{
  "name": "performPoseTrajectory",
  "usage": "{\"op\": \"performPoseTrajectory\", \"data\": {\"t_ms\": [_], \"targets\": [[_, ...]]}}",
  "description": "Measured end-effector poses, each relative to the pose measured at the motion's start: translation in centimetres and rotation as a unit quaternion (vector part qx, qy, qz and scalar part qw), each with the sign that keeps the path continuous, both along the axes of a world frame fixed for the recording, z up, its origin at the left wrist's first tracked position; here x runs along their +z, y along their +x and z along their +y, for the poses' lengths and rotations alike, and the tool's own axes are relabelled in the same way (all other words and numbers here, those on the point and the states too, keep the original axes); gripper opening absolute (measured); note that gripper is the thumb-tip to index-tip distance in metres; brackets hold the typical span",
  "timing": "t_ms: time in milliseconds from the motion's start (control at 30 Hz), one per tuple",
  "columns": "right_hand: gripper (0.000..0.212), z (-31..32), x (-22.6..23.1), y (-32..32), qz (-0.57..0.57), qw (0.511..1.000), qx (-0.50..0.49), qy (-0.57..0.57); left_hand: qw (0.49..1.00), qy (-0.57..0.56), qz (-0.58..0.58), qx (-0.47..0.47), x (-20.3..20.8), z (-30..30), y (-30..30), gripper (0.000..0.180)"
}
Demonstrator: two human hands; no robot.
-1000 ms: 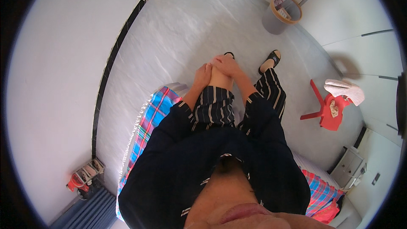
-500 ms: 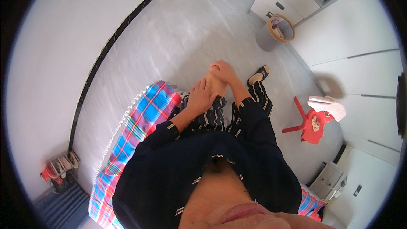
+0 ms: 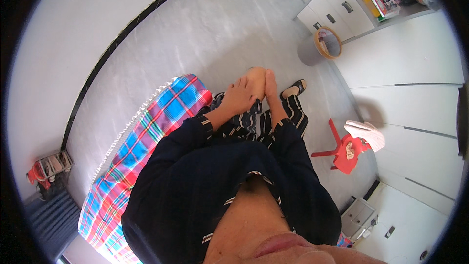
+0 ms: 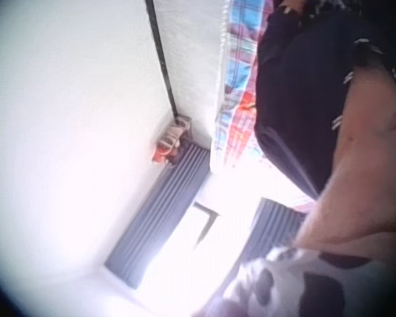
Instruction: The person peels the backing off an adhesive patch, sticks the patch onto their knee, pulls down their pant leg, stands up, and walks out of the room.
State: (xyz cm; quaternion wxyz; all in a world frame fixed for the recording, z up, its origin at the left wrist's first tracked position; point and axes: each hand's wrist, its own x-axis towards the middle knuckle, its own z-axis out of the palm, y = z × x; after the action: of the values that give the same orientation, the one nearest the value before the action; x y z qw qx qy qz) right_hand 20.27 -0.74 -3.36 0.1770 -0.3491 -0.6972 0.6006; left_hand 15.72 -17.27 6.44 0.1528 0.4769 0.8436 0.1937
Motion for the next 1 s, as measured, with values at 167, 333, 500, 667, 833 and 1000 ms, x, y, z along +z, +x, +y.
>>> {"op": "performPoseTrajectory", "data": {"t_ms": [167,333,500,667,833,1000], "targets": [[0.052,-2.4,-0.9,3.0,0.058,0.997,-0.019,-0.043,0.999,0.035,-0.009,0.007,-0.6,-0.2,-0.5,0.058],[0.051,-4.8,0.7,5.9,-0.016,0.981,-0.071,-0.178,0.993,0.110,0.021,0.033,-3.4,-0.3,-1.4,0.049],[0.045,-5.6,-0.2,11.7,-0.109,0.960,-0.016,-0.259,0.991,0.125,-0.038,0.028,-4.3,0.4,-2.1,0.045],[0.025,-5.6,2.2,15.3,-0.009,0.959,-0.105,-0.264,0.980,0.192,-0.039,0.035,-5.6,0.0,-2.5,0.033],[0.018,-3.3,3.6,19.4,0.008,0.986,-0.149,-0.077,0.949,0.305,-0.079,0.030,-5.1,-2.1,-2.4,0.017],[0.016,-1.4,4.8,21.8,-0.029,0.973,-0.204,0.109,0.955,0.293,-0.035,0.000,-3.3,-5.2,-2.3,0.015]]}}
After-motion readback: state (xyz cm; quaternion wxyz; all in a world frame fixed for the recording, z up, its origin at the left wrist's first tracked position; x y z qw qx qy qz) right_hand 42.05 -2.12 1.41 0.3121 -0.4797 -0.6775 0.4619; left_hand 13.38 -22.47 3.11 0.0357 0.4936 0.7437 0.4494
